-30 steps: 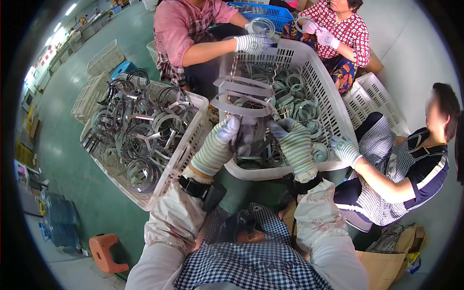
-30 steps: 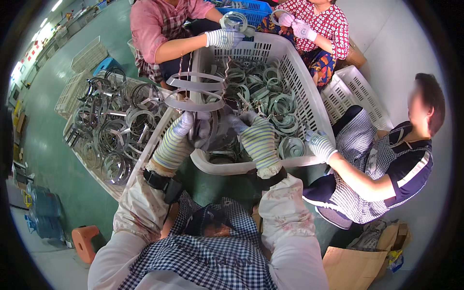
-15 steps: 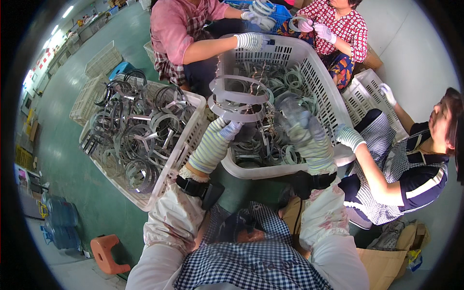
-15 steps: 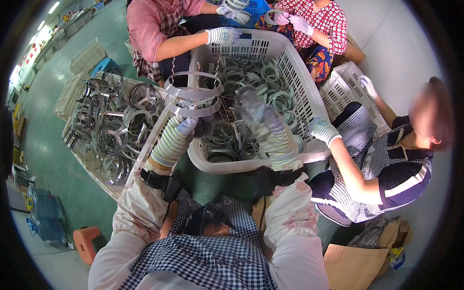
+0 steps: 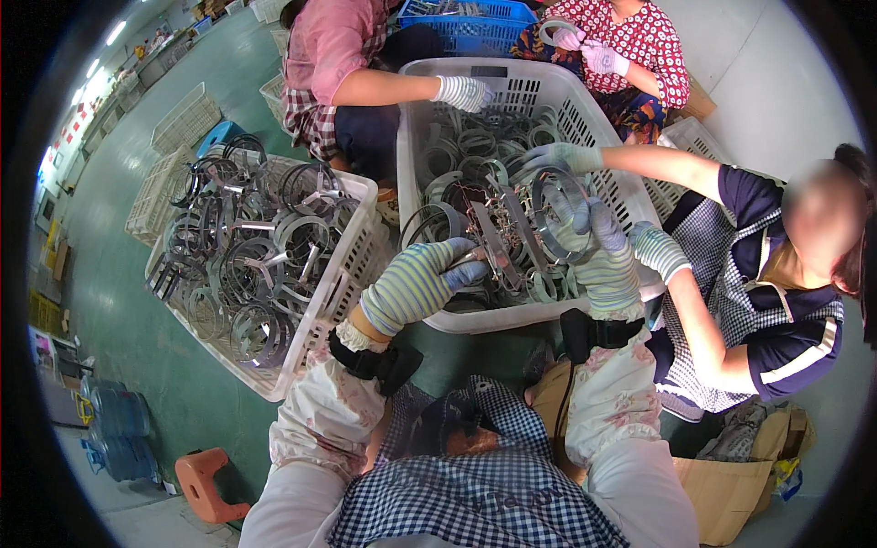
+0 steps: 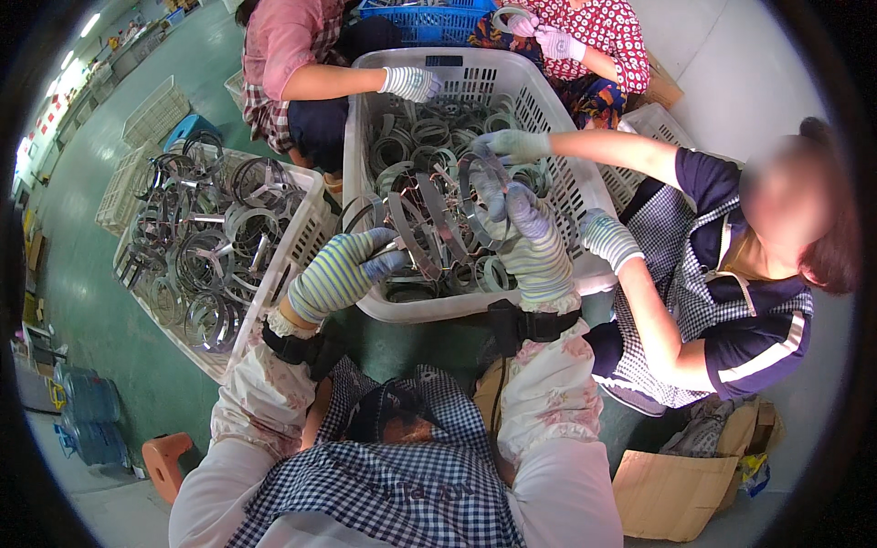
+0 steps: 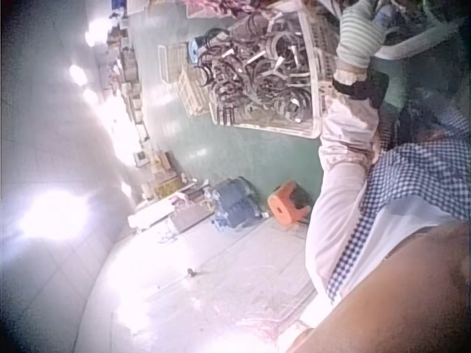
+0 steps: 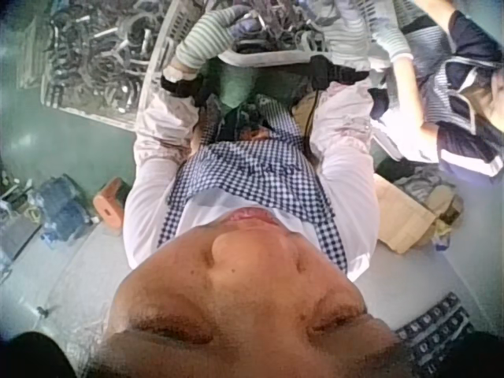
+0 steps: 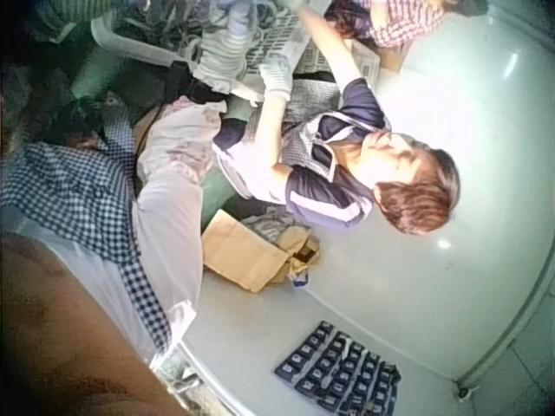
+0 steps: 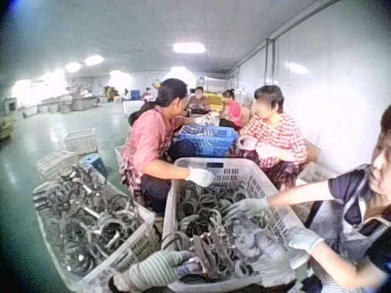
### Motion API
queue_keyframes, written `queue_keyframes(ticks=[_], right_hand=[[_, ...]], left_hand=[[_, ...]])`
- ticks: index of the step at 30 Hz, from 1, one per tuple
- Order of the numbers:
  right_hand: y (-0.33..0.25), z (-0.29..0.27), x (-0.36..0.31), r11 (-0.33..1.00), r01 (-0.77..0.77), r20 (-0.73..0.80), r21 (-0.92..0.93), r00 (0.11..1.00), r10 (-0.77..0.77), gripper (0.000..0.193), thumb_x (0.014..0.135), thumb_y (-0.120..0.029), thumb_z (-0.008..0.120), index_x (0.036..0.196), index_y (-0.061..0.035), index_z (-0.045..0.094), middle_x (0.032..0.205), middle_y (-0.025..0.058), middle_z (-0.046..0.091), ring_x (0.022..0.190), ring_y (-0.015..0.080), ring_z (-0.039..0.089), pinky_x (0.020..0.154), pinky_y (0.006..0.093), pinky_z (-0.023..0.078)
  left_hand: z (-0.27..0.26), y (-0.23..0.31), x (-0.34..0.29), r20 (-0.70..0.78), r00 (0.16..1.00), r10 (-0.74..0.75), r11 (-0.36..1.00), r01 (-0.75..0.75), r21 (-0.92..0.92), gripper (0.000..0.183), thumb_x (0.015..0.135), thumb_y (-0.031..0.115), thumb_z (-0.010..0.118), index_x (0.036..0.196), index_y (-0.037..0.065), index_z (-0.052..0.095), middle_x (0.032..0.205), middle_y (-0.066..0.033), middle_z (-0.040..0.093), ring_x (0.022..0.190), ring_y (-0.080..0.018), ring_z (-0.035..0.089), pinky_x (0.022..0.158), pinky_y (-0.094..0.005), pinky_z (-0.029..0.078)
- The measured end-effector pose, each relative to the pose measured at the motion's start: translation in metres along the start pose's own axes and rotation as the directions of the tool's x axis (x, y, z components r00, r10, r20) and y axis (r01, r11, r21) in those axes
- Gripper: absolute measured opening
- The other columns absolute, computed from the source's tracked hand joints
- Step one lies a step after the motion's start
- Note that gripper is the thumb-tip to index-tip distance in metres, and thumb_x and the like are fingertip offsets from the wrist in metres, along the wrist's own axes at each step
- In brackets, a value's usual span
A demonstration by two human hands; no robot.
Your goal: The recorder sorts and assembles circular metal ring components while sitting with other workers at a factory floor.
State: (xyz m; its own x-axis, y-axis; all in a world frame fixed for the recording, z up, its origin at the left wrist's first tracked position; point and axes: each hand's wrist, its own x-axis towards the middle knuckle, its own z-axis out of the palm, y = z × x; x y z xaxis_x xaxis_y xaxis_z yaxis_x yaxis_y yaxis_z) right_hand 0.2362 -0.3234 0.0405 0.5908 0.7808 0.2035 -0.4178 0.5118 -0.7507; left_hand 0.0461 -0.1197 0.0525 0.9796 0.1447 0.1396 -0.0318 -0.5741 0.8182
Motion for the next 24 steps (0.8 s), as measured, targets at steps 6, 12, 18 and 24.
queue_keyframes(ticks=[6, 12, 18, 24], right_hand=[[-0.003, 0.010, -0.001, 0.951, 0.006, -0.010, -0.309, 1.000, -0.009, 0.034, 0.092, -0.041, 0.065, 0.085, -0.0084, 0.064, 0.079, -0.0039, 0.060, 0.070, 0.0082, 0.049, 0.069, 0.0248, 0.041], [-0.007, 0.014, 0.000, 0.798, -0.007, 0.014, -0.603, 1.000, 0.019, 0.034, 0.093, -0.041, 0.064, 0.087, -0.0078, 0.067, 0.082, -0.0036, 0.063, 0.070, 0.0043, 0.048, 0.066, 0.0225, 0.038], [0.004, -0.005, 0.007, 0.739, 0.010, -0.014, -0.673, 1.000, -0.027, 0.031, 0.096, -0.035, 0.062, 0.102, -0.0053, 0.068, 0.091, -0.0006, 0.066, 0.080, 0.0094, 0.057, 0.079, 0.0243, 0.045], [0.010, 0.016, 0.011, 0.772, 0.002, -0.240, -0.635, 0.950, -0.200, 0.042, 0.094, -0.035, 0.064, 0.117, 0.0005, 0.063, 0.108, 0.0076, 0.066, 0.099, 0.0167, 0.060, 0.094, 0.0286, 0.045]], left_hand=[[-0.002, -0.003, -0.001, -0.010, 1.000, 0.029, 0.999, -0.029, 0.042, 0.030, 0.093, 0.023, 0.064, 0.110, -0.001, 0.066, 0.086, -0.0193, 0.068, 0.078, -0.0320, 0.067, 0.072, -0.0360, 0.051], [-0.001, -0.002, 0.000, -0.002, 0.999, 0.051, 0.994, -0.051, 0.099, 0.033, 0.092, 0.025, 0.065, 0.111, -0.002, 0.066, 0.088, -0.0208, 0.068, 0.080, -0.0335, 0.067, 0.072, -0.0360, 0.051], [0.000, -0.004, 0.000, 0.012, 0.999, -0.044, 0.999, 0.044, -0.015, 0.030, 0.095, 0.021, 0.063, 0.115, -0.001, 0.065, 0.095, -0.0131, 0.071, 0.087, -0.0229, 0.068, 0.079, -0.0315, 0.051], [0.015, -0.016, 0.004, -0.150, 0.950, -0.275, 0.631, 0.061, -0.774, 0.029, 0.097, 0.015, 0.061, 0.122, 0.002, 0.061, 0.113, -0.0001, 0.063, 0.106, -0.0102, 0.055, 0.093, -0.0261, 0.044]])
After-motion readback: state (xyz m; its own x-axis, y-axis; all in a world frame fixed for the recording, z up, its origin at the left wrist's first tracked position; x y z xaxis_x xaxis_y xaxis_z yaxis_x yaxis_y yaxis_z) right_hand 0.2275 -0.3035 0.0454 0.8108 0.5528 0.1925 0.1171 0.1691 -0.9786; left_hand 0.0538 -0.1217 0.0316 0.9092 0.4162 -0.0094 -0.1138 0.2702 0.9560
